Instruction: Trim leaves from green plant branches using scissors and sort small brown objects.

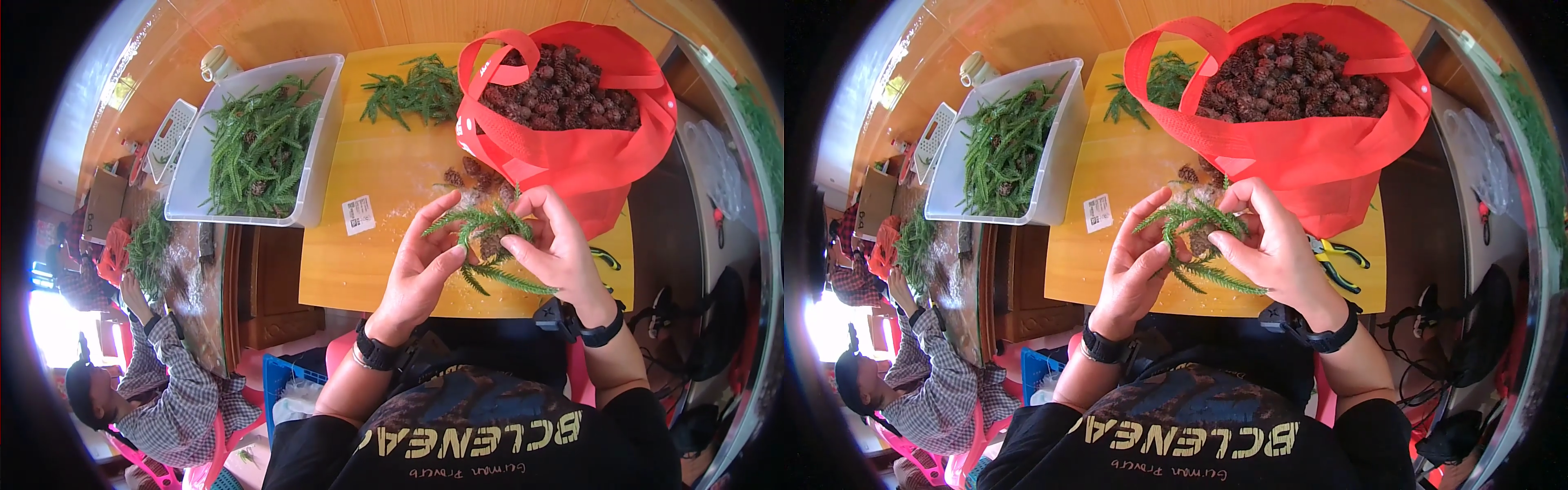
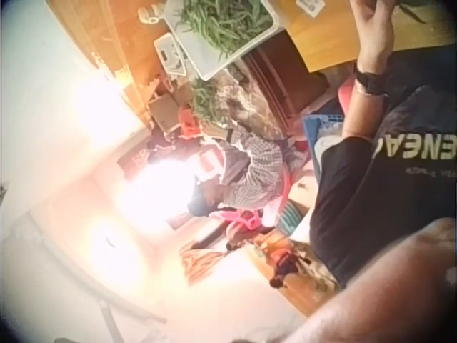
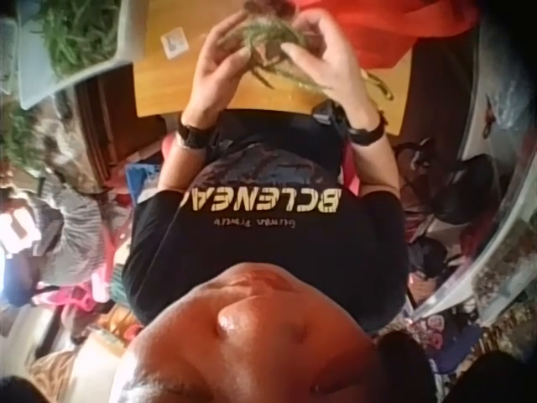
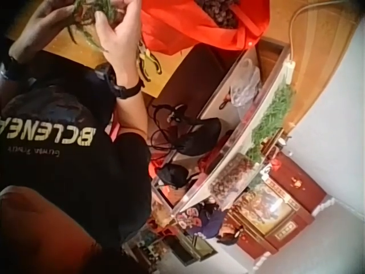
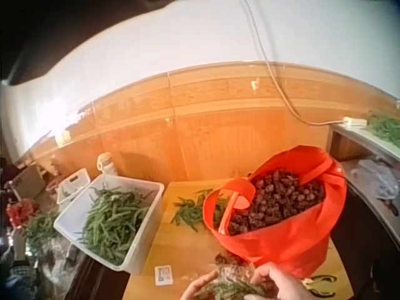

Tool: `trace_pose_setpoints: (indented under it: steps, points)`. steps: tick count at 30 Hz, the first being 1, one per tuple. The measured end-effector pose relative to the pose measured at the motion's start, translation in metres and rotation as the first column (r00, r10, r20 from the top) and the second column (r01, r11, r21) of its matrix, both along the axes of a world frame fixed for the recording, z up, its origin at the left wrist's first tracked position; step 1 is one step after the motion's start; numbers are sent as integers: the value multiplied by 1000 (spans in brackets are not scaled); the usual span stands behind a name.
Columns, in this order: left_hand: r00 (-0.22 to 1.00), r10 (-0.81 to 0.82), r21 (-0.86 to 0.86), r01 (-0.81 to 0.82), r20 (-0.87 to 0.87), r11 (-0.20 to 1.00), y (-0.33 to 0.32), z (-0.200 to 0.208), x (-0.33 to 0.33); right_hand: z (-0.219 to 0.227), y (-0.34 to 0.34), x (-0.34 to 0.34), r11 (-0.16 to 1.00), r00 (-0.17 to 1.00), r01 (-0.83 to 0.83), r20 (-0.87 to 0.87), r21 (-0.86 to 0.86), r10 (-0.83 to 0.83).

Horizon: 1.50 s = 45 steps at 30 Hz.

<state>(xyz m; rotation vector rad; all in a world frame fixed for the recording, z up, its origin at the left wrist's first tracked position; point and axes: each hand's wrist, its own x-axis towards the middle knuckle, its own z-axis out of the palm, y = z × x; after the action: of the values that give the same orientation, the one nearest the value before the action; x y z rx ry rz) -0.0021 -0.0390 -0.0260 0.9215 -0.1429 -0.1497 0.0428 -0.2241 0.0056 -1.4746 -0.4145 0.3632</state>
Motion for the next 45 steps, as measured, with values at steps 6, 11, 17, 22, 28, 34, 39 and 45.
trace_pose_setpoints:
  steps: [6,11,17,22,28,34,39,45]
  points:
    - [996,21,63,-27,87,998,-5,3,-1,0,2,-1,997,1000,14,-10,-75,-15]
    - [993,69,252,-91,94,963,-10,8,-5,-5,0,1,991,991,35,131,-132,-18]
    - [995,93,202,-98,34,974,-4,6,-3,-6,0,3,990,993,75,100,-120,-63]
    - [986,167,239,-166,14,957,-4,9,-3,0,-1,1,994,997,72,5,-86,-72]
    - [983,183,250,-182,18,951,-1,7,-4,-5,-3,1,997,998,55,-6,-57,-55]
    - [988,135,257,-151,82,954,-2,8,-6,0,-1,-2,997,998,59,-13,-47,-60]
    - [994,106,341,-113,40,933,2,11,-5,0,-2,-2,995,998,58,-13,-87,-60]
    - [988,139,356,-153,63,922,5,12,-5,1,-2,0,993,998,47,48,-106,-42]
